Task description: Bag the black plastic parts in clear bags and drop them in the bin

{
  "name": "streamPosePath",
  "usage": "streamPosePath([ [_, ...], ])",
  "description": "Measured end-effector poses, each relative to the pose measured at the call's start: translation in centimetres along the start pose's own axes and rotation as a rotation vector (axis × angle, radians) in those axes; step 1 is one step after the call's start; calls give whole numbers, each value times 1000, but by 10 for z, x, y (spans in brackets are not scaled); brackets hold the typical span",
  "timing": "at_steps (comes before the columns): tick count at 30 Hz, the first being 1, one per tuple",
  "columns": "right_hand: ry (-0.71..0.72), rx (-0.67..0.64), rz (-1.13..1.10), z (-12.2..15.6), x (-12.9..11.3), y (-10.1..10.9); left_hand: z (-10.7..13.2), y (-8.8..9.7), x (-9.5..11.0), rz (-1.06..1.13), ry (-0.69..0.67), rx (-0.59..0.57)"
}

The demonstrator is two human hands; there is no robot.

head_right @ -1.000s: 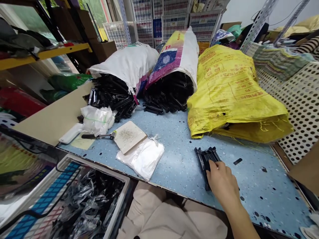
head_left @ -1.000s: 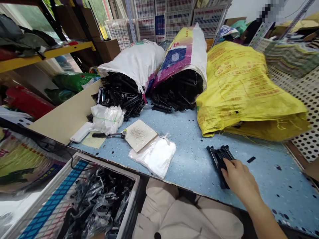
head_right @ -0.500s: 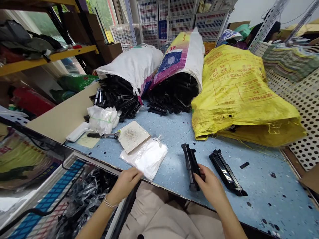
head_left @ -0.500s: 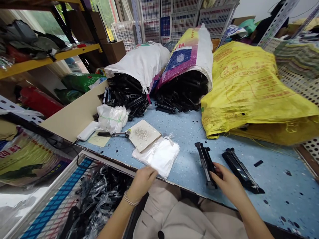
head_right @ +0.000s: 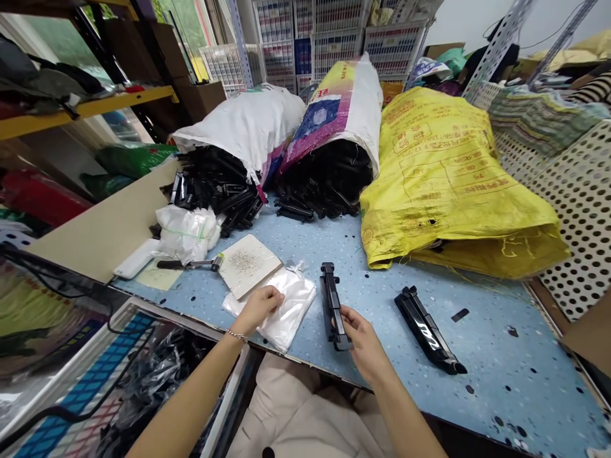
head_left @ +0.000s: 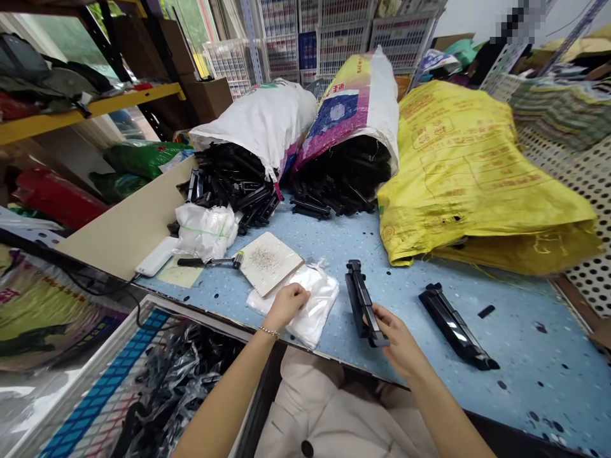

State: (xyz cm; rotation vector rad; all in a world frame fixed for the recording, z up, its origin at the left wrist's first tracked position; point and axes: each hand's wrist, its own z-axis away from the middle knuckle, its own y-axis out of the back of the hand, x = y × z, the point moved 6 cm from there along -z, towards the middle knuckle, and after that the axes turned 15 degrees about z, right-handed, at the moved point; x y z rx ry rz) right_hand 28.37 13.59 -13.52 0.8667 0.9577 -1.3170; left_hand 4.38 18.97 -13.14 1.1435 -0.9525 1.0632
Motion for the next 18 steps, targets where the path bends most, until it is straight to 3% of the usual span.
streamPosePath([
  [7,-65,-135,-350,-18,-8,-39,4,-2,-10,248,28,19],
  [15,-88,-222,-648,-40,-19,-76,4,-7,-14,241,20,59],
  [18,-70,-178,-627,-55,-17,-84,5,-5,-7,232,-5,57],
])
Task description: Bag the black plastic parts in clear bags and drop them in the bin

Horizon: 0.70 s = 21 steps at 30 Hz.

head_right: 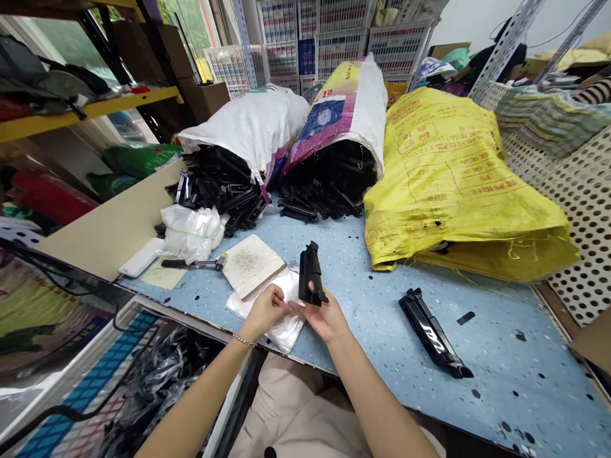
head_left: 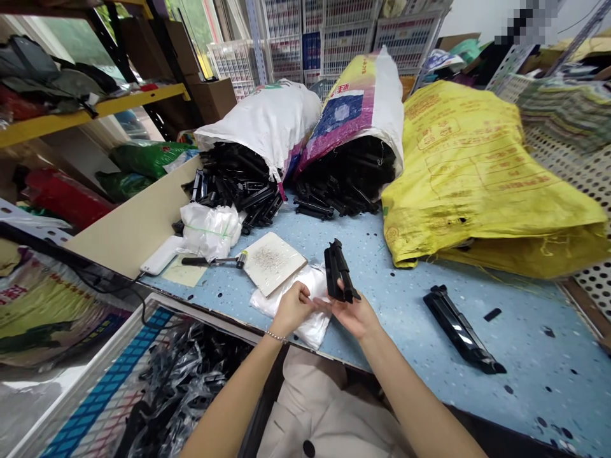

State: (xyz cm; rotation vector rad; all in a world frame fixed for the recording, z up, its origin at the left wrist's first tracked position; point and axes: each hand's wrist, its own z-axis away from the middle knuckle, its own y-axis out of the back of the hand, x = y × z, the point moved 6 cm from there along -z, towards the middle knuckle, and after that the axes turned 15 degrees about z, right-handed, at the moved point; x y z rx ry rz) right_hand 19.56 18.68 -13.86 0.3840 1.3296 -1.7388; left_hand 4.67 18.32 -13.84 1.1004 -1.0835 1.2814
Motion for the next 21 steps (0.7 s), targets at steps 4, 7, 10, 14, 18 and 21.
streamPosePath([
  [4,21,61,62,-11,9,7,3,19,30,1,-76,28],
  [7,28,69,69,-14,14,9,12,34,62,-279,-243,38],
  [10,31,68,69,-9,11,8,21,32,73,-699,-319,-36],
  [14,-4,52,25,23,-1,14,22,25,61,-703,-276,-94],
  [18,-357,-284,-99,73,18,3,16,19,50,-381,-236,-162],
  [21,-534,-397,-181,89,41,-3,16,19,50,-324,-260,-198],
])
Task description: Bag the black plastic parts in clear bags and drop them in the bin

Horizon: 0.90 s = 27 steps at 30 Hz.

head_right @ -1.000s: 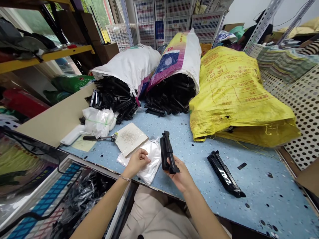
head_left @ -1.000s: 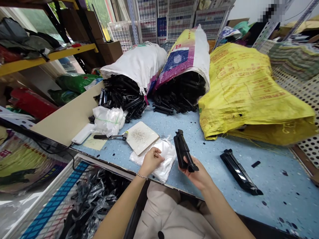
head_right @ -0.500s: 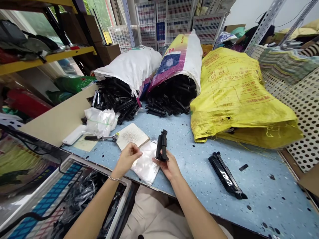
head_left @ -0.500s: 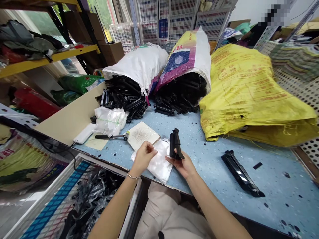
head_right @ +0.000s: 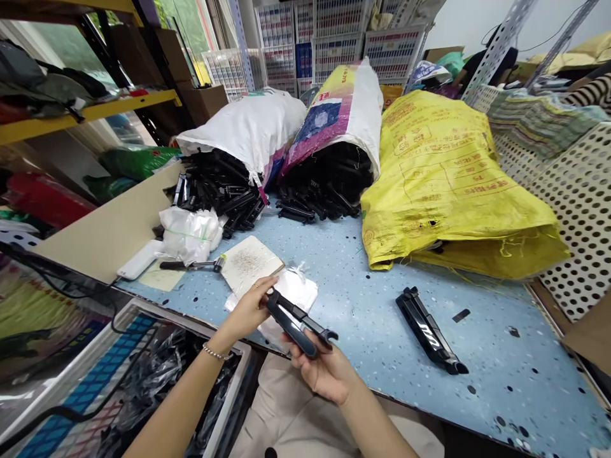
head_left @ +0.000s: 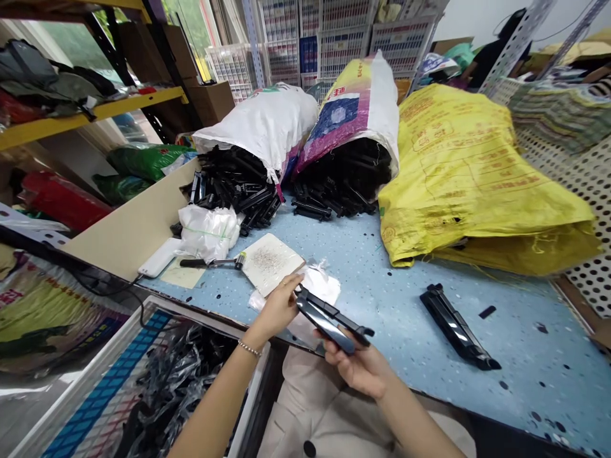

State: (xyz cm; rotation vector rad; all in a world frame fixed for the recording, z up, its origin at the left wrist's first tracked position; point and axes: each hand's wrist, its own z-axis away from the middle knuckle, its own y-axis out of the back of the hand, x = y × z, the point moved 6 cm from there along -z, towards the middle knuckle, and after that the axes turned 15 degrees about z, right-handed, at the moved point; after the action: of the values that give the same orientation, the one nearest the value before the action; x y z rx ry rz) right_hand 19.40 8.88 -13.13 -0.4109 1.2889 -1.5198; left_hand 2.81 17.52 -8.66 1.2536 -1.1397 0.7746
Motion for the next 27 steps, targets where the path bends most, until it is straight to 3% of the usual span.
streamPosePath([
  [2,10,40,6,-9,7,6,5,3,3,-66,-29,-3],
  [5,158,234,170,-19,1,17,19,3,14,-238,-88,2],
  [8,303,426,414,-18,-10,15,36,-16,31,-332,-171,-52],
  [11,410,517,576,-15,-17,4,51,-41,49,-293,-214,-159],
  [14,430,490,619,-10,-19,-1,56,-45,56,-202,-183,-192],
  [18,319,315,263,-4,-16,8,50,-27,49,-161,-119,-121],
  [21,232,198,130,-6,-13,11,49,-28,51,-184,-203,-114],
  [24,317,356,268,-10,-14,19,54,-51,61,-188,-281,-213],
  [27,597,641,612,-2,-25,15,63,-76,72,-177,-290,-350],
])
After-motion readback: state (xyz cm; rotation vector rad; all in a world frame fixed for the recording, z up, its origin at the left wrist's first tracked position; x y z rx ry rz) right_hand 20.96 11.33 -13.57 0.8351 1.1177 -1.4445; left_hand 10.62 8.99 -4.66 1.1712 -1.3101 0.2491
